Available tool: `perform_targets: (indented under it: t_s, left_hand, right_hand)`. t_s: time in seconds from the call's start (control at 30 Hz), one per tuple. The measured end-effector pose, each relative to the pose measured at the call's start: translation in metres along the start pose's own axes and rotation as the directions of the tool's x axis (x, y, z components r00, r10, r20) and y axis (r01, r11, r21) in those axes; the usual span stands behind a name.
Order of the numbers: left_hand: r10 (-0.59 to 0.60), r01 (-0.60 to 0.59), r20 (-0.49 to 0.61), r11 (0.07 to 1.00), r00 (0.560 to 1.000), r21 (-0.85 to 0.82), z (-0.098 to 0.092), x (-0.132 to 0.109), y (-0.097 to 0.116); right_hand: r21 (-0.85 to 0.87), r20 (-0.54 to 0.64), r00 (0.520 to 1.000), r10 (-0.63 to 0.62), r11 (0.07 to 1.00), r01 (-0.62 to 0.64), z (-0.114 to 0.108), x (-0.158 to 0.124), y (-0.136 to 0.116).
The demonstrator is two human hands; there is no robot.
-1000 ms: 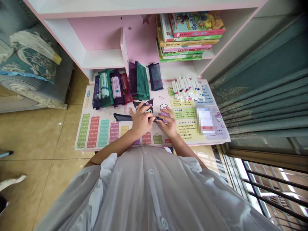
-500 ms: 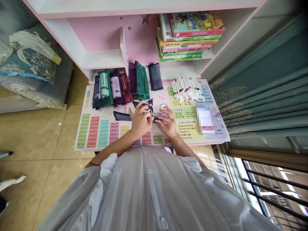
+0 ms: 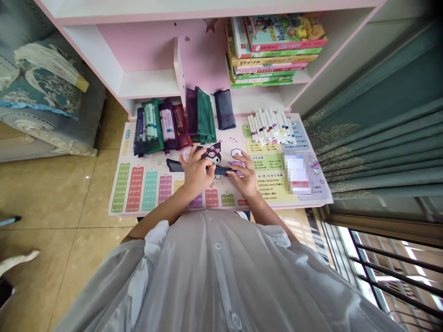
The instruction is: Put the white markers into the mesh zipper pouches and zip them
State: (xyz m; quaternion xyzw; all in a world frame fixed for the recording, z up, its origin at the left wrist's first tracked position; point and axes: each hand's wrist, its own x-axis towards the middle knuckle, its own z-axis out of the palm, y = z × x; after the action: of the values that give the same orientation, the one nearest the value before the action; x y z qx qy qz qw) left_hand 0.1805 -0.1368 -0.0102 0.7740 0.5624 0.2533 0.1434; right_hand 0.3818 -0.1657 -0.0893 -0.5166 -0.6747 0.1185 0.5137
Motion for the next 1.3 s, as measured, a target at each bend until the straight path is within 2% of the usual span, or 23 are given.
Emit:
perform_targets:
  t_s: [0.2,0.53,0.7,1.0,1.3]
  left_hand:
    - [-0.012,0.013,-0.008,1.000,1.000,0.008,-0.003,-0.002,-0.004]
    - [-0.039,0.039,-0.057,0.999,0.998,0.007,-0.009,-0.002,-0.014]
    - [-0.081,0.081,-0.021,0.997,0.996,0.012,-0.013,-0.003,-0.016]
    - [-0.104,0.104,-0.001,0.994,0.995,0.028,-0.015,-0.006,-0.019]
    - [-0.129,0.130,-0.020,0.990,0.991,0.047,-0.020,-0.006,-0.025]
  right_hand:
    - [-0.011,-0.026,0.999,-0.048,0.999,0.047,0.000,-0.001,0.000]
    - [0.009,-0.023,1.000,0.002,1.000,-0.002,-0.003,-0.001,0.003]
    - [0.013,0.002,1.000,-0.002,1.000,0.002,-0.002,-0.001,0.003]
    - [-0.052,-0.039,0.992,-0.117,0.992,0.115,-0.001,-0.001,0.004]
    - [-0.044,-0.058,0.994,-0.090,0.995,0.088,-0.004,-0.002,0.008]
